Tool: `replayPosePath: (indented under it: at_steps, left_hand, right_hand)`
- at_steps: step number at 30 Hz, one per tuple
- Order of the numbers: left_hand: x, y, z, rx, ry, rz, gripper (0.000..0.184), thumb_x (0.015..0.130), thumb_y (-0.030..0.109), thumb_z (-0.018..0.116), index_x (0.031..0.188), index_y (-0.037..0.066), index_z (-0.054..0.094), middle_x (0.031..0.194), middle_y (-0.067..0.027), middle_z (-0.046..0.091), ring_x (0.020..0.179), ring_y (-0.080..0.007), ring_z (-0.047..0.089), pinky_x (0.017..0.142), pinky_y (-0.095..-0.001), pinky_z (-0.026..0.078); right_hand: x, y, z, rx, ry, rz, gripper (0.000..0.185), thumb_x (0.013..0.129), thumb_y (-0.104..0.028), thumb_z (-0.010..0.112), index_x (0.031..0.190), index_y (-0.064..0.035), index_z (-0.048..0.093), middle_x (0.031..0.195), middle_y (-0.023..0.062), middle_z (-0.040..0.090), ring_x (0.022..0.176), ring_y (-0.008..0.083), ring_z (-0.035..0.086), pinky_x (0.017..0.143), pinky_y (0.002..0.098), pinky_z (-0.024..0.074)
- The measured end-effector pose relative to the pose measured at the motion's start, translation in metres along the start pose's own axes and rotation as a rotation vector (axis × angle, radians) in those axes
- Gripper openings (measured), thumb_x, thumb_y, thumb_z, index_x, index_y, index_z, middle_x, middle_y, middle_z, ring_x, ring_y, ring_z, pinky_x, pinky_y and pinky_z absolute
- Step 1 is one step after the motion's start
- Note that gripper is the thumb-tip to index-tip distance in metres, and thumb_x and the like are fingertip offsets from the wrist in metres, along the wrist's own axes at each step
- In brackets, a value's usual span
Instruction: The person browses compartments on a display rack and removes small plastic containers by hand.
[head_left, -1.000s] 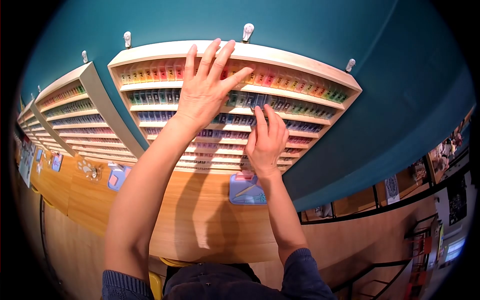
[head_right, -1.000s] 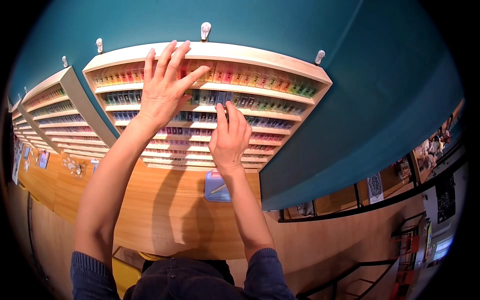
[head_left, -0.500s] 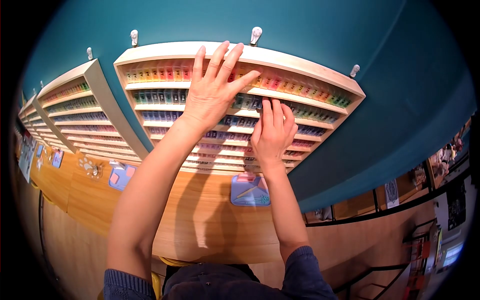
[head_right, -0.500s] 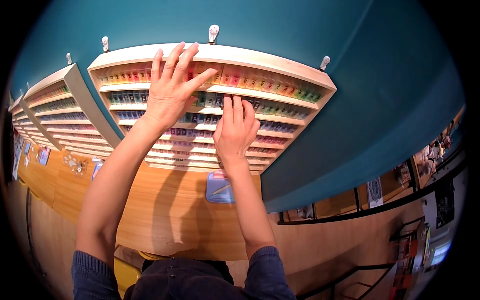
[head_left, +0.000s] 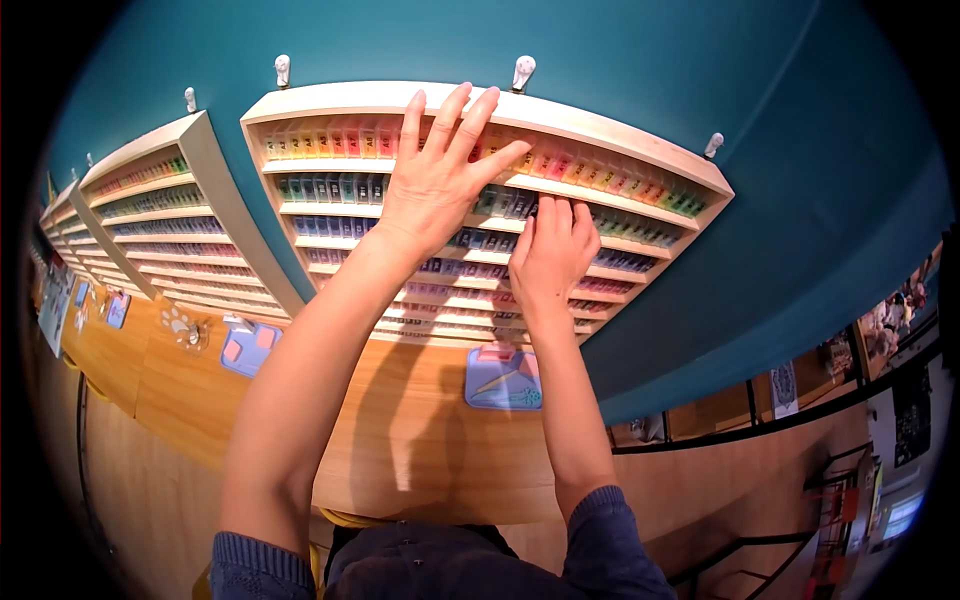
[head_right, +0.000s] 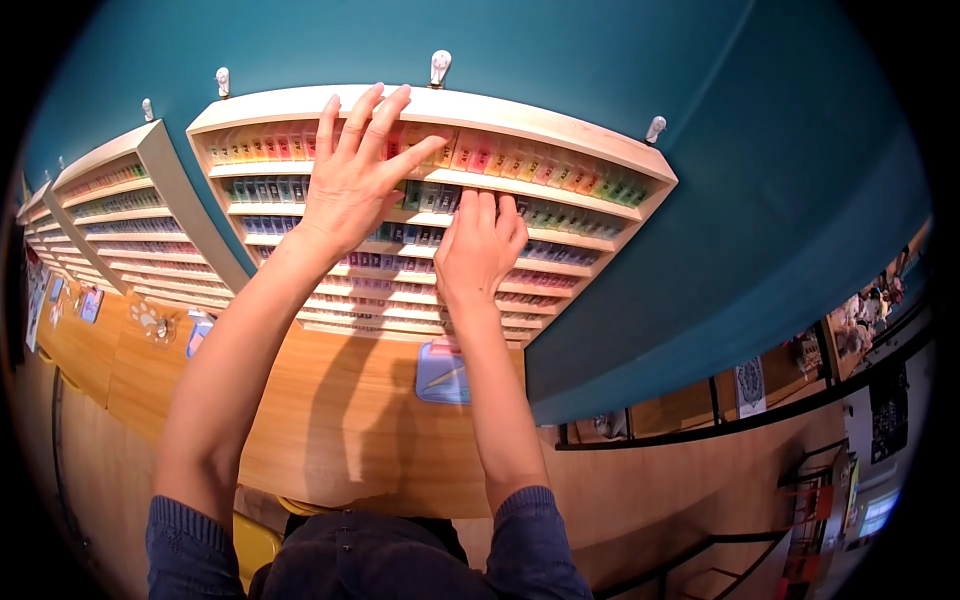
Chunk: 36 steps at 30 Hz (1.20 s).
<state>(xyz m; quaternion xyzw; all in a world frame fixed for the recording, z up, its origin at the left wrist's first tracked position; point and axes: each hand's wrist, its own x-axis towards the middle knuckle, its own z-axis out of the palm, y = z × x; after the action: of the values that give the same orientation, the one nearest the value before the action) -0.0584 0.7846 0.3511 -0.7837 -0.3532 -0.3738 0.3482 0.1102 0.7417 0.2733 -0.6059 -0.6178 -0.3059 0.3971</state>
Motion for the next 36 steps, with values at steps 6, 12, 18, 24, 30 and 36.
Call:
replayPosePath:
  at_steps: [6,12,18,24,30,36]
  left_hand:
    - [0.000,-0.001,-0.002,0.028,-0.020,0.008,0.062,0.087,0.009,0.066,0.141,0.038,0.061,0.163,-0.0102,0.037,0.152,-0.0335,0.032,0.125,-0.0626,0.019]
    - [0.000,-0.003,-0.001,0.068,0.002,0.029,0.077,0.073,0.017,0.083,0.143,0.037,0.058,0.162,-0.0089,0.036,0.151,-0.0336,0.033,0.123,-0.0614,0.023]
    - [0.000,-0.003,-0.005,0.053,-0.014,0.035,0.066,0.083,0.011,0.071,0.143,0.036,0.059,0.162,-0.0103,0.036,0.149,-0.0335,0.035,0.123,-0.0605,0.024]
    - [0.003,-0.004,-0.008,0.065,-0.014,0.040,0.072,0.084,0.009,0.070,0.148,0.038,0.055,0.164,-0.0105,0.035,0.149,-0.0330,0.036,0.123,-0.0588,0.025]
    - [0.004,-0.030,-0.042,-0.222,-0.053,0.084,0.093,0.076,0.009,0.081,0.158,0.027,0.043,0.164,-0.0130,0.035,0.147,-0.0340,0.041,0.123,-0.0555,0.030]
    - [-0.013,-0.107,-0.079,-0.243,0.056,0.033,0.087,0.080,0.011,0.084,0.157,0.019,0.044,0.155,-0.0122,0.048,0.139,-0.0327,0.050,0.121,-0.0527,0.036]
  right_hand:
    - [-0.020,-0.003,-0.010,0.169,0.196,-0.092,0.051,0.083,-0.003,0.063,0.134,-0.0050,0.066,0.135,0.0080,0.065,0.124,0.0274,0.056,0.105,0.0464,0.0372]
    - [-0.010,-0.021,-0.007,0.119,0.113,-0.128,0.052,0.083,-0.004,0.067,0.134,-0.0064,0.066,0.137,0.0082,0.062,0.129,0.0262,0.052,0.101,0.0437,0.0372]
    - [-0.019,-0.026,-0.008,0.071,0.131,-0.113,0.051,0.084,-0.007,0.067,0.135,-0.0066,0.066,0.139,0.0091,0.062,0.126,0.0272,0.054,0.099,0.0433,0.0374]
    - [-0.026,-0.026,-0.012,0.069,0.110,-0.116,0.053,0.082,-0.007,0.066,0.135,-0.0079,0.066,0.141,0.0094,0.062,0.128,0.0272,0.054,0.101,0.0436,0.0371]
    - [-0.024,-0.023,-0.014,0.061,0.099,-0.142,0.054,0.081,-0.006,0.067,0.134,-0.0069,0.066,0.142,0.0099,0.061,0.130,0.0276,0.052,0.102,0.0441,0.0369]
    - [-0.016,-0.021,-0.018,0.002,0.060,-0.186,0.058,0.079,-0.007,0.069,0.136,-0.0062,0.064,0.141,0.0102,0.060,0.129,0.0285,0.053,0.104,0.0451,0.0369]
